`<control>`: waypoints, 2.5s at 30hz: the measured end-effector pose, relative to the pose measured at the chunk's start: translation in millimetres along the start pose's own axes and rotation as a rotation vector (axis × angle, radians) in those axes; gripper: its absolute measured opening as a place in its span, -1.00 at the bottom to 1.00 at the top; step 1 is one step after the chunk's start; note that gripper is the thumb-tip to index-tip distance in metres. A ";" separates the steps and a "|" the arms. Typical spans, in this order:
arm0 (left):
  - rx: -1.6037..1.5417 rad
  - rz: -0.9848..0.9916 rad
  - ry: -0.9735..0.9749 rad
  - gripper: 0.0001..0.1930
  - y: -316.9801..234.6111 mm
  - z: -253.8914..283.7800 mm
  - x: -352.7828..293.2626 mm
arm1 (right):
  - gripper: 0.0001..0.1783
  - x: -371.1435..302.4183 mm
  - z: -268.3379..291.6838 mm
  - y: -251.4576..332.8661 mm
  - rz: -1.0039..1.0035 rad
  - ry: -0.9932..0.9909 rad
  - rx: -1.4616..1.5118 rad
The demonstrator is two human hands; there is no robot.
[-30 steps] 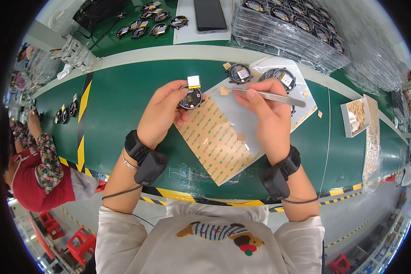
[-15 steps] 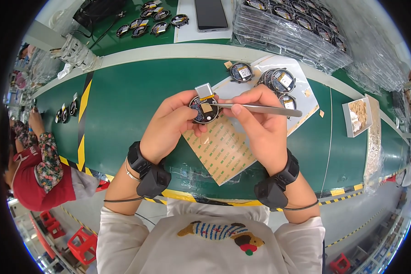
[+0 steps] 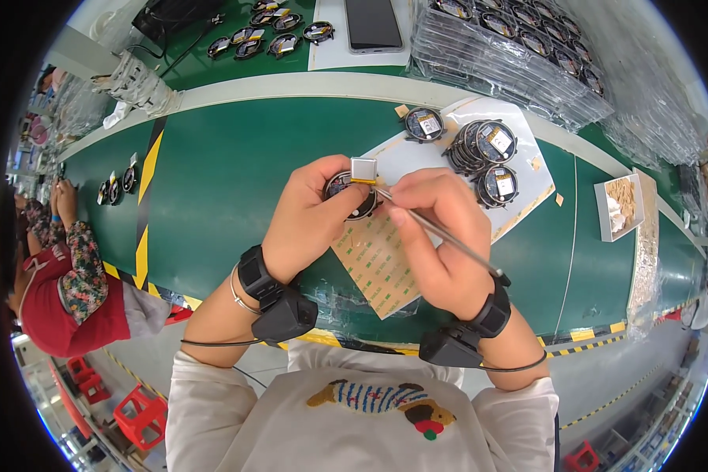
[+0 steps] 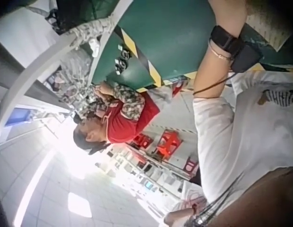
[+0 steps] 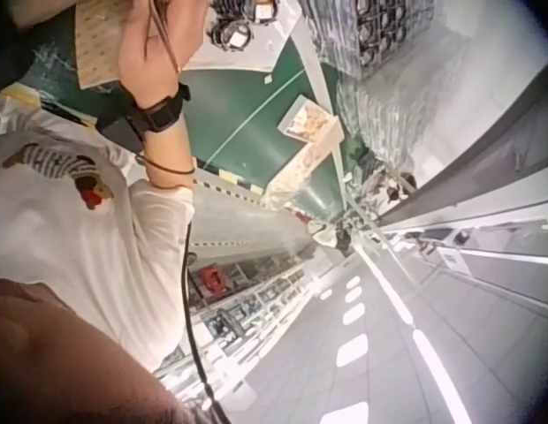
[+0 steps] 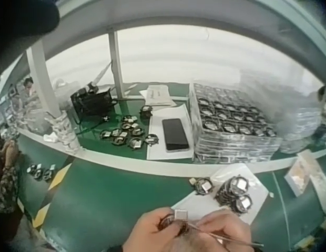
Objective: The person picks up a watch component and uses tweezers to apply a small adhesive piece to it, repeating this for several components. They then stack the finished components and place them into a plastic tray before clearing the used adhesive backing from the workspace.
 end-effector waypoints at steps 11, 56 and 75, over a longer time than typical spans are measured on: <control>-0.259 0.043 0.074 -0.74 2.7 -7.7 -5.9 | -0.91 7.5 3.4 -12.0 -0.066 -0.053 0.370; 0.316 -0.249 0.042 -0.71 -6.4 -17.7 -17.0 | -0.82 2.3 -7.9 -17.0 -0.364 -0.087 0.215; 0.550 -0.141 0.180 -0.83 -11.5 -23.8 -21.7 | -0.81 7.0 -8.0 -32.2 -0.528 0.251 0.413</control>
Point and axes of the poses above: each hand's wrist, its own x-axis towards the middle knuckle, its own z-axis out of the back of the hand, y = z × x, the point moved 5 cm from there along x, towards the middle knuckle, and after that the axes turned 9 degrees about y, right-handed, at the moved point
